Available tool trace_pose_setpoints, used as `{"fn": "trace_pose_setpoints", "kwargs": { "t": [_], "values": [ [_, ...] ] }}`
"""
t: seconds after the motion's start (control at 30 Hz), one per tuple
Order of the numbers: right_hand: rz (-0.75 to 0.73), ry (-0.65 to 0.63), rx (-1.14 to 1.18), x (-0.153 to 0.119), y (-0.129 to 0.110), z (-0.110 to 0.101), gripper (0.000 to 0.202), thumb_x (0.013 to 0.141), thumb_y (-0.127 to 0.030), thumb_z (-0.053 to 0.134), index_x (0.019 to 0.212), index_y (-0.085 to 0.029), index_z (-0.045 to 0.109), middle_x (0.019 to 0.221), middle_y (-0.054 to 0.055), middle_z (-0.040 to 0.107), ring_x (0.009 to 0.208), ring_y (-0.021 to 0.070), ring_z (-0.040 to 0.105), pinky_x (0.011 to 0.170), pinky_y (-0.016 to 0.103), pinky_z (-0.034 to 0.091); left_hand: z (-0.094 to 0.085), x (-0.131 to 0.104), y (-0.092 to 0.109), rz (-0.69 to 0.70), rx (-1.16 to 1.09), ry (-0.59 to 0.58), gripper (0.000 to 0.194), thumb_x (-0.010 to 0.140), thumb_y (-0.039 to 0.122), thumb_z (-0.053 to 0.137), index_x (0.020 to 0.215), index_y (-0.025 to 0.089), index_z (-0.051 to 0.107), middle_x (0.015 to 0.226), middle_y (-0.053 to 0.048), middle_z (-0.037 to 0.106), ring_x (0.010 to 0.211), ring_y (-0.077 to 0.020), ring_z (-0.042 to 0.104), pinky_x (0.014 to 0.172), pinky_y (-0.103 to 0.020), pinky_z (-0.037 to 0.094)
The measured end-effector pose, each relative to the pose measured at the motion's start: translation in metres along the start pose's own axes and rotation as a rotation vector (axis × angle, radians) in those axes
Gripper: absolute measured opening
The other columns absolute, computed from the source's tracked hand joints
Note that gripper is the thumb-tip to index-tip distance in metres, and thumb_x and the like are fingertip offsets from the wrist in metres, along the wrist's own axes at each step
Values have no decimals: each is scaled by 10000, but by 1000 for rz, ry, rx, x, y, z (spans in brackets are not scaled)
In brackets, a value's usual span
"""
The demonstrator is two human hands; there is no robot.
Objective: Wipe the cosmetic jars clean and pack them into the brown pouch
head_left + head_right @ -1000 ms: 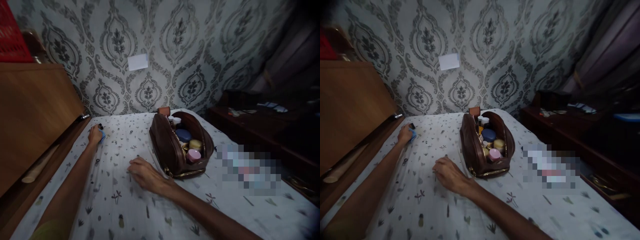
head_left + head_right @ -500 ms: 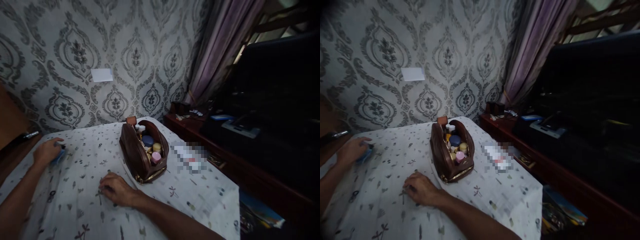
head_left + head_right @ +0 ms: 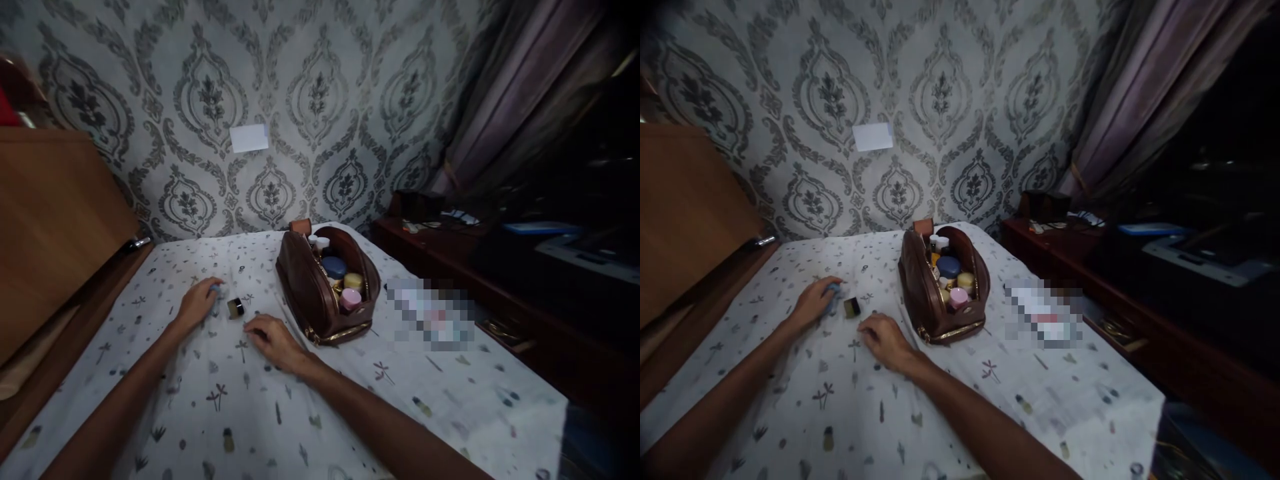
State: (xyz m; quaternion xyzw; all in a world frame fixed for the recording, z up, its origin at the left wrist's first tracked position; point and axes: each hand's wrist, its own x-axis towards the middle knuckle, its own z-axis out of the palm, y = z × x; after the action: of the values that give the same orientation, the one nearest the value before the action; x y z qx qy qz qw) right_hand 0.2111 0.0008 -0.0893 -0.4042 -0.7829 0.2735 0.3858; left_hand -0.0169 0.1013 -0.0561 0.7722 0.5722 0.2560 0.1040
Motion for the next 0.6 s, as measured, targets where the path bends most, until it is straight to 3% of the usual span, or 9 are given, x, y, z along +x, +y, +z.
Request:
{"fn": "trace_pose_setpoints", "kwargs": {
  "t": [0.17, 0.27, 0.4, 0.5, 0.6],
  "values": [
    [35, -6, -27, 0, -4, -4, 152, 833, -47, 609, 883, -162, 696, 875, 40, 690, 875, 173, 633, 823, 284, 482, 26, -27, 40, 101, -162, -53, 408, 938, 353, 347, 1175, 215, 650, 1228, -60, 714, 1155, -210, 643, 1040, -350, 474],
    [53, -15, -37, -1, -4, -4, 133, 805, -34, 627, 809, -162, 662, 819, 21, 643, 860, 174, 608, 814, 278, 463, 36, -48, 62, 86, -338, 22, 390, 974, 419, 343, 1122, 219, 643, 1136, -65, 718, 1083, -213, 655, 1001, -362, 488],
    [80, 8, -45, -3, -5, -6, 42, 863, -169, 662, 901, -155, 651, 889, 40, 629, 855, 182, 585, 805, 298, 462, 32, -63, 74, -44, -527, 137, 362, 968, 476, 393, 1043, 217, 635, 1093, -72, 702, 1084, -222, 641, 1024, -377, 475],
    [98, 30, -85, -2, -8, -8, 209, 863, -324, 727, 959, -152, 658, 939, 58, 633, 909, 204, 586, 831, 325, 471, 26, -68, 77, -98, -634, 161, 385, 974, 502, 404, 1070, 211, 638, 1154, -83, 689, 1130, -220, 625, 1065, -383, 455],
    [96, 18, -113, -1, -9, -10, 281, 835, -355, 770, 1014, -159, 677, 980, 70, 646, 991, 229, 594, 882, 353, 477, 23, -71, 78, -74, -706, 125, 403, 980, 495, 396, 1117, 215, 650, 1214, -79, 684, 1190, -212, 607, 1101, -363, 430]
  ]
}}
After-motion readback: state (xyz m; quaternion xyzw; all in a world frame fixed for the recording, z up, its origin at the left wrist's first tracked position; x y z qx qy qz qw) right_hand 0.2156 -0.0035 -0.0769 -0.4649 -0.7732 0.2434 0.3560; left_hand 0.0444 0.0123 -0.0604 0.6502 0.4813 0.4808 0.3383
